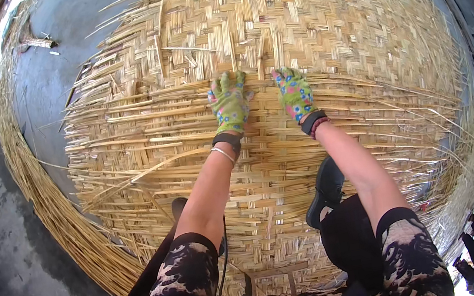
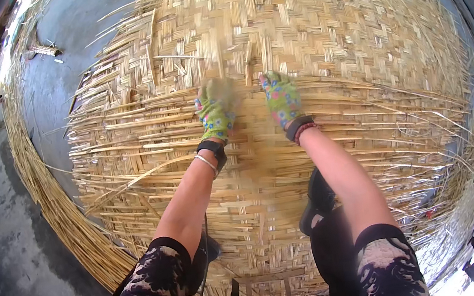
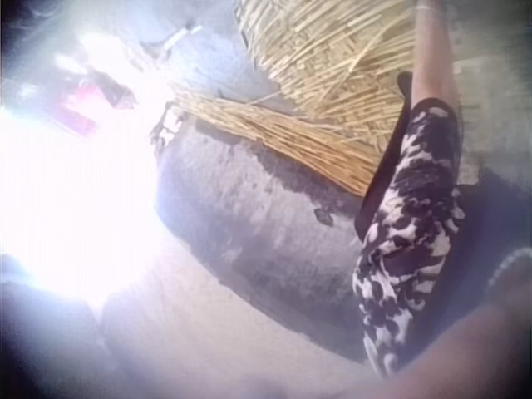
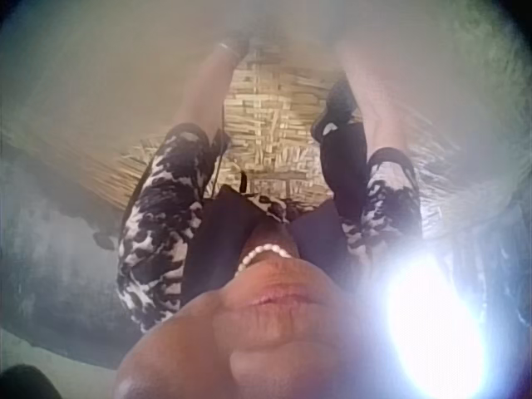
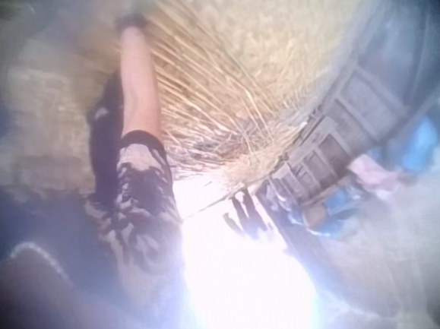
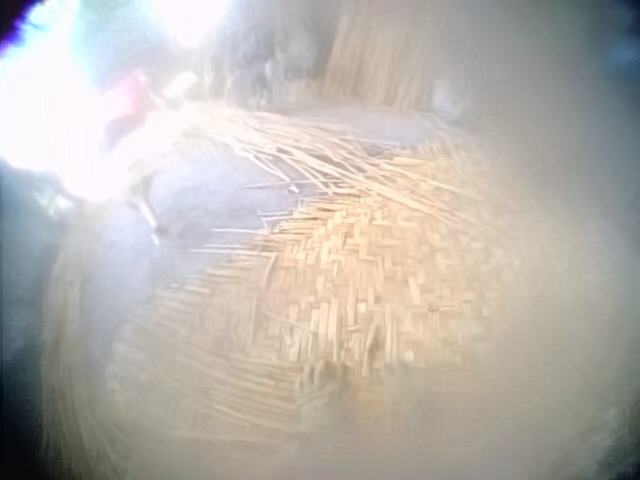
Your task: Weaving a large bamboo mat on the floor by interlacing thin bamboo strips.
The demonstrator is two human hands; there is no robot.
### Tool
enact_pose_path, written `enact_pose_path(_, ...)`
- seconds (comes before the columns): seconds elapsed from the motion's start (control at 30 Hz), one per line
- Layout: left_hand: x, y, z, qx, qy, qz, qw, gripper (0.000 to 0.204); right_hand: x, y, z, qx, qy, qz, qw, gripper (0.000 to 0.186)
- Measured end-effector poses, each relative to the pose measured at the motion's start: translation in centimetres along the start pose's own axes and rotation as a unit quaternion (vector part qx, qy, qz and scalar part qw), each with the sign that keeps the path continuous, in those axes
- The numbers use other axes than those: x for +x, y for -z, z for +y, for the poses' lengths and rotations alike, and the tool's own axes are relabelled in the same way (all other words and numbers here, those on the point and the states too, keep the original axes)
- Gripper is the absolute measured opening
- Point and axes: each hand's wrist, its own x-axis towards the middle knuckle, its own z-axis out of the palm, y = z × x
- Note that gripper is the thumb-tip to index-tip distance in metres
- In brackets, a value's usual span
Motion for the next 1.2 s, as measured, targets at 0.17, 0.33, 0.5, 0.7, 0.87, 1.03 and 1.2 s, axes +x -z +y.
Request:
enact_pose_path(0.17,-2.7,1.0,-0.1,-0.093,0.108,0.13,0.981,0.053,-0.1,2.3,-1.3,-0.014,0.008,0.017,1.0,0.037)
enact_pose_path(0.33,-2.3,-1.8,0.1,-0.092,0.222,-0.068,0.968,0.055,0.6,2.6,1.1,0.091,0.057,-0.083,0.991,0.044)
enact_pose_path(0.5,-2.9,-4.0,1.7,-0.071,0.186,-0.025,0.98,0.059,0.5,2.4,2.2,0.17,0.035,-0.115,0.978,0.055)
enact_pose_path(0.7,-2.5,-2.7,4.0,-0.125,0.263,-0.129,0.948,0.077,1.1,2.5,2.7,0.201,0.037,-0.17,0.964,0.065)
enact_pose_path(0.87,-2.8,-2.3,7.7,-0.044,0.3,-0.113,0.946,0.109,2.1,1.7,4.3,0.269,0.059,-0.211,0.938,0.066)
enact_pose_path(1.03,-1.1,-2.9,8.0,-0.075,0.323,-0.191,0.924,0.109,1.8,1.7,3.9,0.225,0.039,-0.188,0.955,0.064)
enact_pose_path(1.2,-1.1,-5.3,6.0,-0.08,0.291,-0.252,0.92,0.104,0.5,3.1,0.6,0.034,0.065,-0.139,0.987,0.053)
